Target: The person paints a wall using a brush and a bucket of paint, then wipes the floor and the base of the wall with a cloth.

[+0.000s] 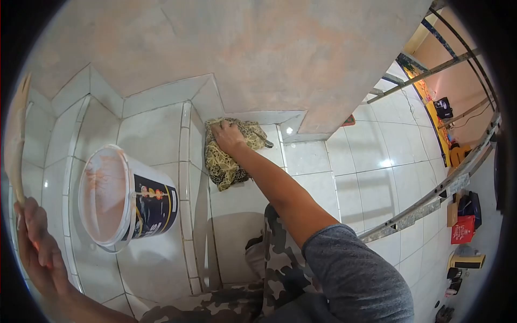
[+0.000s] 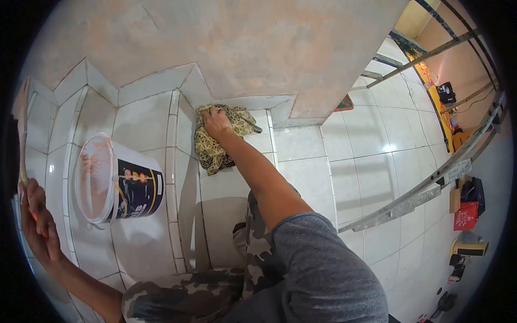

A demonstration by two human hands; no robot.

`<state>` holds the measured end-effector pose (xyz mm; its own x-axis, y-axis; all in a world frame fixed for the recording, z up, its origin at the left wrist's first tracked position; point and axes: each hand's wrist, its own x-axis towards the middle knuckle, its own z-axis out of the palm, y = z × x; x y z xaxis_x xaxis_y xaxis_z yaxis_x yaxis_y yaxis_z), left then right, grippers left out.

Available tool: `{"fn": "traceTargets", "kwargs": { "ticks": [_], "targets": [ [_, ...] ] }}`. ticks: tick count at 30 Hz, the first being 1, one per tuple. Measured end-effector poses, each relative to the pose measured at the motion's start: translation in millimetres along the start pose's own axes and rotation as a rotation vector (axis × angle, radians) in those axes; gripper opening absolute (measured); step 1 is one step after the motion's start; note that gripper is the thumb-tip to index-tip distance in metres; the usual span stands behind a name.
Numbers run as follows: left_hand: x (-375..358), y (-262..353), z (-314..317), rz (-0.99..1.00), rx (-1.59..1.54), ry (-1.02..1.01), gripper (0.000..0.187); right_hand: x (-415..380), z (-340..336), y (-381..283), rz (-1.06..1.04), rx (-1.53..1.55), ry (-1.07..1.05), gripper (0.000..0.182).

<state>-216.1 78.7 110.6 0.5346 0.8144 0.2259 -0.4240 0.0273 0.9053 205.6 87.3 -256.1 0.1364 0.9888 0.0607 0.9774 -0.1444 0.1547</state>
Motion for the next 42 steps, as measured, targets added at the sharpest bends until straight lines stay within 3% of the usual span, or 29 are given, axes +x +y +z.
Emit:
{"fn": "traceTargets", "kwargs": {
  "ticks": [1,5,7,8,10,11,12,13,15,16,17,19,20,21,23,24,25,26,28,31,32,33,35,37,42],
  "targets": [
    [0,1,1,-0.05,0.008,-0.07,0.022,-2,2,2,-0.017,0.058,-0.16,0.05],
    [2,-8,28,-0.032,0.138,0.015,0.018,-24,-3,32,-0.013,0.042,-0.217,0.06],
    [8,-22,85,0.104,0.113,0.697,0.018,-48,3,54,0.01,-0.053,-0.147,0.07],
    [-2,-11,26,0.077,0.153,0.26,0.017,-67,10,64,0.045,-0.087,-0.092,0.074],
    [-5,-14,14,0.035,0.128,0.215,0.016,-101,27,74,0.236,-0.028,-0.025,0.077],
    [-5,-11,16,0.021,0.107,0.153,0.015,-109,35,83,0.452,0.071,-0.021,0.072],
    [-3,-12,25,0.044,0.07,0.231,0.015,-121,44,88,0.667,0.177,-0.033,0.068],
    [0,-13,33,0.052,0.073,0.226,0.015,-132,41,95,0.669,0.18,-0.025,0.068],
    [6,-15,46,0.065,-0.027,0.443,0.016,-148,31,107,0.655,0.302,0.114,0.055],
    [5,-15,24,0.04,-0.008,0.214,0.016,-151,30,105,0.588,0.313,0.215,0.049],
    [1,-11,6,0.034,-0.014,0.208,0.016,-155,31,100,0.526,0.324,0.307,0.043],
    [6,-13,2,-0.075,0.082,0.061,0.017,-145,38,91,0.443,0.636,0.326,0.035],
    [7,-15,15,-0.088,0.097,0.207,0.018,-145,23,78,0.374,0.634,0.381,0.04],
    [10,-19,23,-0.1,0.099,0.181,0.018,-137,30,60,0.367,0.5,0.4,0.047],
    [15,-21,34,-0.036,0.215,0.452,0.021,-131,33,38,0.376,0.383,0.413,0.054],
    [17,-15,25,-0.046,0.224,0.443,0.021,-133,19,34,0.268,0.426,0.267,0.062],
    [20,-8,5,-0.086,0.212,0.193,0.02,-132,12,34,0.154,0.461,0.121,0.07],
    [25,-6,-7,-0.127,0.191,-0.054,0.02,-127,20,33,0.16,0.462,0.113,0.07],
    [44,-19,5,-0.141,0.176,-0.061,0.019,-119,31,37,-0.335,0.675,-0.174,0.074],
    [52,-28,0,-0.153,0.156,-0.056,0.019,-137,14,19,-0.491,0.531,-0.081,0.073],
    [51,-29,-7,-0.156,0.15,-0.048,0.019,-143,-5,23,-0.451,0.48,0.009,0.068],
    [51,-27,-13,-0.164,0.151,-0.043,0.019,-142,-2,25,-0.454,0.488,0.003,0.068],
    [54,-24,-21,-0.185,0.154,-0.047,0.019,-138,7,34,-0.234,0.549,-0.076,0.061],
    [56,-22,-25,-0.202,0.153,-0.054,0.019,-146,20,40,-0.221,0.563,-0.068,0.057],
    [59,-29,-34,-0.211,0.128,-0.058,0.02,-230,13,106,-0.007,0.584,-0.077,0.051]
  ]
}}
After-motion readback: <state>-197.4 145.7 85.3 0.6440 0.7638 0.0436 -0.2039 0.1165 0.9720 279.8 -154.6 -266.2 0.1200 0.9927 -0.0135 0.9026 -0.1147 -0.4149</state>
